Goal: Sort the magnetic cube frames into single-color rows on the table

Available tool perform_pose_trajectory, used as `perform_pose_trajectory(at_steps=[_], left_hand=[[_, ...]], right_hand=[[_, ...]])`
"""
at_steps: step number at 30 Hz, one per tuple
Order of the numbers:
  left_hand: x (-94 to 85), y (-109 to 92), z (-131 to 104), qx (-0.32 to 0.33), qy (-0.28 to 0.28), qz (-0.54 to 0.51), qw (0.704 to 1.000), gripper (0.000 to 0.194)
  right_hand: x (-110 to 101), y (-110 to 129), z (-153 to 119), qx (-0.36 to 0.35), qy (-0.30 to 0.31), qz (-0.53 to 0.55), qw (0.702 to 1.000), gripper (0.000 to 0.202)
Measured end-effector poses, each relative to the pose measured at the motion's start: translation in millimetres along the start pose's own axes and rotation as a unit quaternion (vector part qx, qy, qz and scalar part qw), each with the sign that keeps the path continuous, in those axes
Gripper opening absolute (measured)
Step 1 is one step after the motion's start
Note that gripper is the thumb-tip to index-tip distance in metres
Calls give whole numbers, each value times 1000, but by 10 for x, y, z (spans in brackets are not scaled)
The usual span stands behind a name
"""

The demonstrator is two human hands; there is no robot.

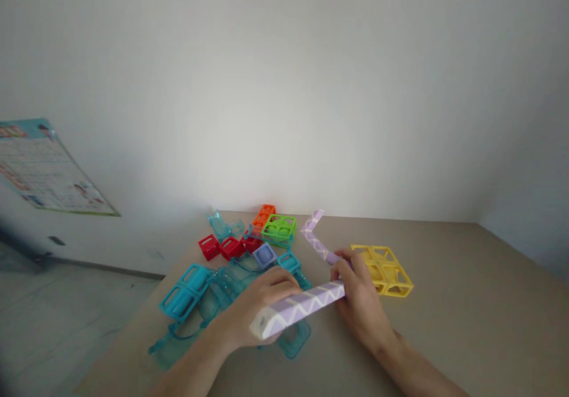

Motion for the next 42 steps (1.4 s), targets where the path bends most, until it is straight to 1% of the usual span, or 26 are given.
perform_pose_trajectory(at_steps=[2, 3, 5, 7, 10, 12, 14, 16, 19, 22, 25, 27, 29, 32, 34, 37, 38, 40, 42], left_hand=[[35, -33, -13, 35, 29, 12, 999, 25], [48, -43, -17, 47, 34, 17, 998, 25], [66, -59, -22, 76, 41, 28, 996, 25], [78, -73, -23, 101, 45, 41, 993, 24], [109, -99, -27, 145, 53, 52, 987, 24], [147, -108, -37, 176, 60, 44, 981, 25], [188, -101, -53, 196, 64, 27, 978, 24], [215, -78, -72, 196, 64, 12, 978, 24], [225, -38, -96, 183, 62, -13, 981, 24], [230, -24, -120, 190, 66, -42, 979, 23], [255, -27, -145, 193, 97, -43, 975, 21], [266, -33, -156, 194, 121, -34, 973, 20], [263, -42, -161, 196, 134, -20, 971, 19], [248, -60, -162, 203, 131, -19, 970, 20], [254, -76, -165, 213, 129, -24, 968, 20], [290, -101, -172, 225, 141, -16, 964, 20], [302, -107, -174, 228, 144, -11, 963, 20], [313, -112, -177, 234, 143, -9, 962, 20], [313, -102, -178, 231, 141, -11, 963, 21]], right_hand=[[71, -58, 61, 23, -33, 8, 999, 4], [95, -74, 114, 41, -48, 7, 998, 3], [116, -53, 271, 75, -72, -23, 994, 18], [118, 40, 493, 92, -79, -95, 988, 27], [167, 227, 897, 115, -41, -238, 963, 34], [283, 306, 1165, 138, 0, -301, 944, 34], [462, 329, 1395, 146, 17, -307, 940, 30], [666, 315, 1565, 149, 29, -297, 943, 28], [917, 293, 1697, 145, 45, -274, 950, 29], [1037, 272, 1705, 134, 66, -239, 959, 32], [1034, 203, 1638, 118, 92, -190, 970, 32], [976, 136, 1565, 104, 100, -153, 978, 33], [879, 75, 1468, 93, 91, -120, 984, 37], [697, 39, 1293, 83, 72, -84, 990, 35], [597, 71, 1176, 71, 87, -58, 992, 27], [553, 211, 1030, 20, 158, -6, 987, 21], [570, 272, 990, 0, 183, 10, 983, 20], [638, 387, 926, -26, 214, 32, 976, 30], [722, 463, 885, -24, 214, 40, 976, 32]])
Point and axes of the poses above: each hand's wrist, its own z-axis towards the middle knuckle, its own x-axis out of the palm, y = z × x, the point moved 1 cm from there along z, towards the middle knuckle, and after that the axes turned 12 degrees about z, right-handed, at the moved point
